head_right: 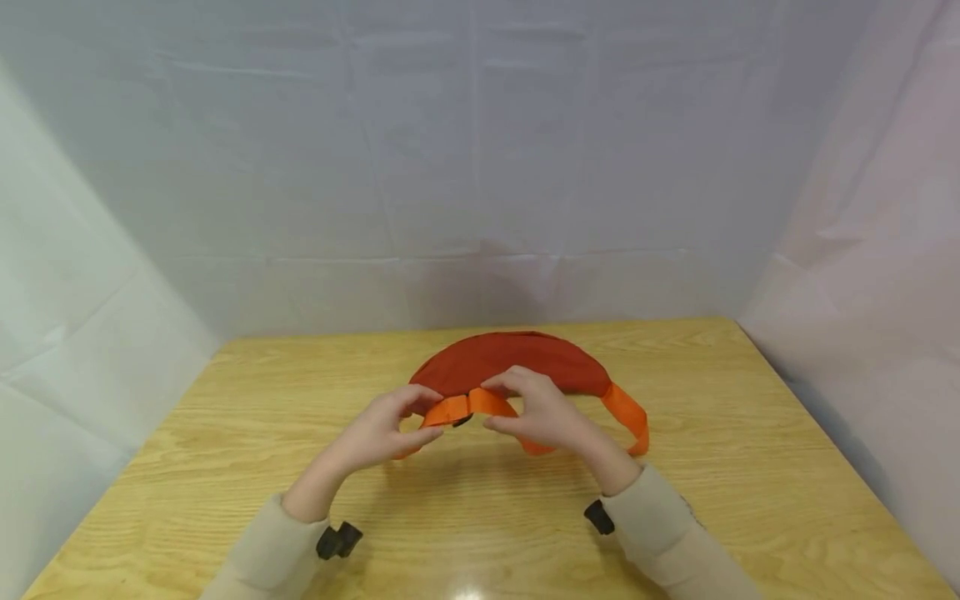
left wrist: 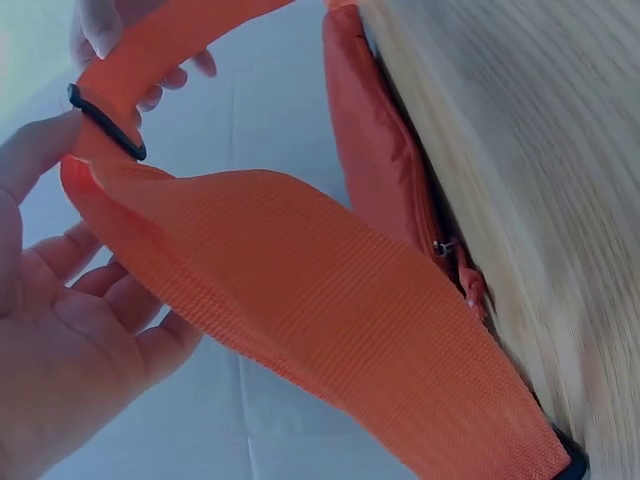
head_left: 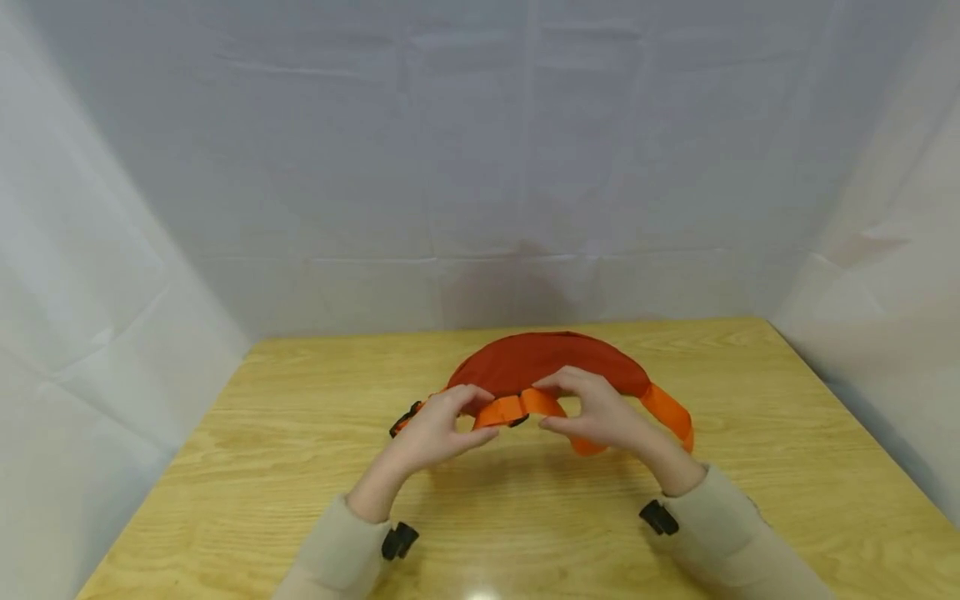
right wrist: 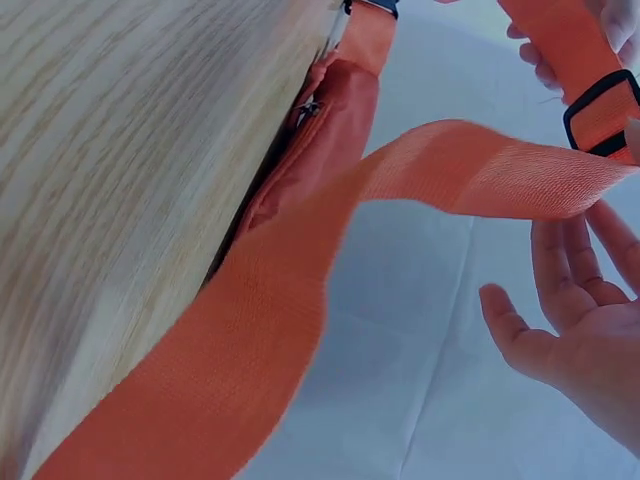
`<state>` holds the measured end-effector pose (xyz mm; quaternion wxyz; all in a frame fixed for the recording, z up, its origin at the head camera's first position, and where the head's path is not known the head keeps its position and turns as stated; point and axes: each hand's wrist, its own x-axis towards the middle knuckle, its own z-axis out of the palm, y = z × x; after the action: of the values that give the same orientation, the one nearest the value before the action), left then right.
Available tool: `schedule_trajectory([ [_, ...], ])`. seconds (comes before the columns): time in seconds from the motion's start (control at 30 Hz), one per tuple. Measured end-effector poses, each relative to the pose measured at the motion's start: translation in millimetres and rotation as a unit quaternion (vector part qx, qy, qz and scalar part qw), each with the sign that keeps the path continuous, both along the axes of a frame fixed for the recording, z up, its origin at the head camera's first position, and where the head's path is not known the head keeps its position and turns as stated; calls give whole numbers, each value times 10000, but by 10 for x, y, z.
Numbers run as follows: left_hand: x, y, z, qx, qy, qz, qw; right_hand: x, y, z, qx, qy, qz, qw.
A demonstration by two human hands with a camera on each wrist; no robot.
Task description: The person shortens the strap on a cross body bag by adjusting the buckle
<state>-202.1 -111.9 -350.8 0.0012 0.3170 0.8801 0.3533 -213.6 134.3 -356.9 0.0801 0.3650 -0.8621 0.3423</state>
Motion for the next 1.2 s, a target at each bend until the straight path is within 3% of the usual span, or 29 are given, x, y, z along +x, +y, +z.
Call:
schedule_trajectory([
  [0.17, -22, -13, 5, 219, -156, -158, 9995, -2, 30, 21, -297, -443, 73, 9985],
  [0.4, -55, -50, 42, 86, -143, -412, 9990, -21, 58, 26, -631, -1197, 279, 9904],
  [0.5, -65, -62, 62, 62, -224, -549, 9982, -18, 49, 36, -613, -1485, 316, 9865],
  [0.73, -85, -71, 62, -104, 49, -731, 9973, -2, 47, 57, -466, -2137, 567, 9741],
  [0.9, -74, -71, 49, -244, 194, -712, 9970, -21, 33, 21, -194, -2214, 954, 9703],
  [1.2, -92, -79, 14, 45, 456, -1109, 9928, -36, 39, -4, -80, -2177, 1290, 9674],
])
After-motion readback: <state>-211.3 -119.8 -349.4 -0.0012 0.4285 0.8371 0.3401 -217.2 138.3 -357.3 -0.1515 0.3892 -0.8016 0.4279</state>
